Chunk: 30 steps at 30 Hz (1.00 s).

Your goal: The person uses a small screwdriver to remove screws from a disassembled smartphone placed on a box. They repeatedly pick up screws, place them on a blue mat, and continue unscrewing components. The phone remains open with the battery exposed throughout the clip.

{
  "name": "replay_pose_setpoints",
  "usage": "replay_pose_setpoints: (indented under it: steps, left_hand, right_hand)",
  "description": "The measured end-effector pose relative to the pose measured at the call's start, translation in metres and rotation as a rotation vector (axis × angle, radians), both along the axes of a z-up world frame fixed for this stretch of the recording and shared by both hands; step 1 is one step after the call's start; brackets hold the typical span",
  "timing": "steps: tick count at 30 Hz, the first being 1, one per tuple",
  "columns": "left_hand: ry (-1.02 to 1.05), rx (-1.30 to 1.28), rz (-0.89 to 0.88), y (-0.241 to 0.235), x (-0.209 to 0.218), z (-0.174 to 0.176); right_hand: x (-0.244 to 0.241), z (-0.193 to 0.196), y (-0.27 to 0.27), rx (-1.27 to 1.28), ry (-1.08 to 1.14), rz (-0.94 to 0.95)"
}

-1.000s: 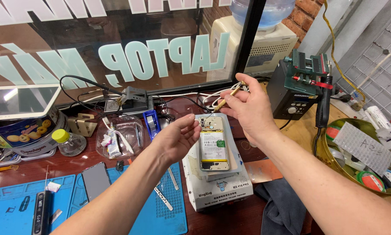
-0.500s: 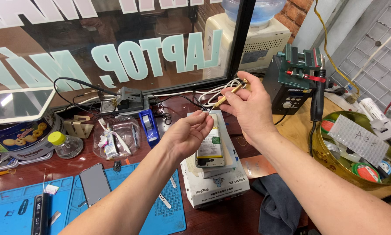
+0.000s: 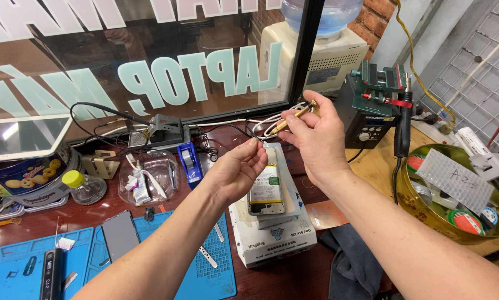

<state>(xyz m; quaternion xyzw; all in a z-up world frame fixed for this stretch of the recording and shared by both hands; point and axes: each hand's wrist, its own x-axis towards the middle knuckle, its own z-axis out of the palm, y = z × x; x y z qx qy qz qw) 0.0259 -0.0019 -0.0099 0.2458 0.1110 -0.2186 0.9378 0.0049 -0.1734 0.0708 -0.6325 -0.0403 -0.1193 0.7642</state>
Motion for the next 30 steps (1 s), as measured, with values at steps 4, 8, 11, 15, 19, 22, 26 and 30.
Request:
replay_pose_setpoints:
  steps: [4, 8, 11, 15, 19, 22, 26, 30]
  left_hand:
    - [-0.009, 0.003, -0.016, -0.001, -0.003, 0.000]
    - [-0.002, 0.021, -0.005, -0.001, -0.005, -0.002]
    - [-0.024, 0.077, -0.010, -0.001, -0.005, -0.007]
    - [-0.126, 0.199, -0.026, 0.000, 0.000, -0.010]
    - [-0.245, 0.512, -0.009, -0.003, 0.006, -0.007]
    - [-0.665, 1.145, -0.079, -0.007, 0.008, 0.000]
    - [-0.961, 1.611, -0.184, -0.007, 0.006, 0.008]
    - [-1.072, 1.715, -0.221, -0.008, 0.004, 0.011]
  right_hand:
    - [-0.001, 0.000, 0.000, 0.000, 0.018, 0.011]
    - [-0.003, 0.000, 0.001, -0.016, 0.054, 0.009]
    - [-0.004, -0.001, 0.001, -0.077, 0.055, -0.004]
    - [-0.001, -0.003, -0.002, -0.236, 0.017, 0.018]
    - [0.013, -0.007, -0.008, -0.326, -0.052, 0.114]
    - [0.017, -0.017, -0.009, -0.499, -0.074, 0.116]
    - [0.020, -0.033, -0.007, -0.681, -0.079, 0.061]
    - [0.023, -0.040, -0.007, -0.716, -0.093, 0.077]
